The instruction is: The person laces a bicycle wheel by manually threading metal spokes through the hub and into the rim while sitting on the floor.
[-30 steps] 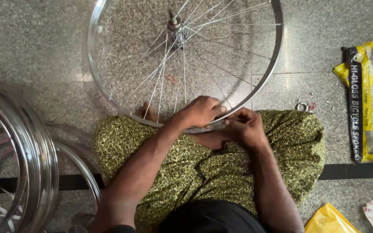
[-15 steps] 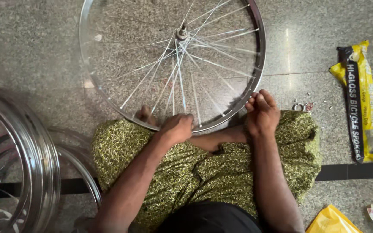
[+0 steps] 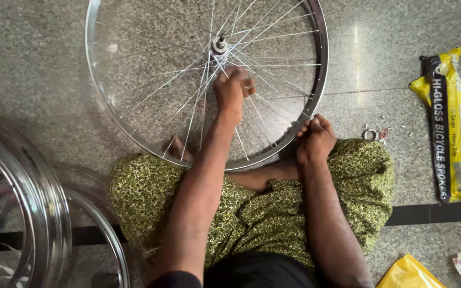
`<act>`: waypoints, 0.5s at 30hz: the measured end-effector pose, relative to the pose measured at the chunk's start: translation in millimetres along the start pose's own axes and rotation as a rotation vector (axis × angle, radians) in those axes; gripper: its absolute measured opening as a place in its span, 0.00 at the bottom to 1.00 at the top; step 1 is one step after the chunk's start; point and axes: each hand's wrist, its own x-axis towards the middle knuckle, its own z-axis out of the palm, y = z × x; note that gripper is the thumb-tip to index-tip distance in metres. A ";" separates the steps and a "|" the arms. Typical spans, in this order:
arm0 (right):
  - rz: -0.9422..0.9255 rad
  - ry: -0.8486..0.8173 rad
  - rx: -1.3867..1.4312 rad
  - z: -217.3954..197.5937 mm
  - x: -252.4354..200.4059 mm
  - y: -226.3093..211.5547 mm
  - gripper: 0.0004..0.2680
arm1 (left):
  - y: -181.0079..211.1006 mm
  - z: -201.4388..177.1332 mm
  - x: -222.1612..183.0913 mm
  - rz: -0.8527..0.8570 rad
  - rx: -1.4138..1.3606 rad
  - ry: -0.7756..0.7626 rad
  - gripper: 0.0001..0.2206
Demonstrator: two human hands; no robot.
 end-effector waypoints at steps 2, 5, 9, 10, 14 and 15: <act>-0.012 0.007 0.002 0.8 5.3 2.3 0.07 | -9.7 3.0 13.0 0.006 -0.109 -0.017 0.11; -0.021 0.013 0.008 -1.6 7.8 5.3 0.08 | -17.5 -1.7 5.7 0.004 -0.097 -0.017 0.11; -0.013 0.013 0.013 -1.5 10.3 7.7 0.08 | -14.9 -5.8 -11.6 0.079 -0.023 -0.044 0.08; -0.007 0.018 0.014 -3.9 7.3 8.6 0.08 | -13.4 -5.7 -14.8 0.116 0.025 -0.048 0.08; -0.003 0.015 0.033 1.7 7.0 5.2 0.08 | -7.4 7.9 -4.6 -0.012 -0.100 -0.139 0.08; -0.002 0.020 0.042 2.4 6.8 4.4 0.08 | -9.8 10.7 -2.5 -0.023 -0.130 -0.141 0.07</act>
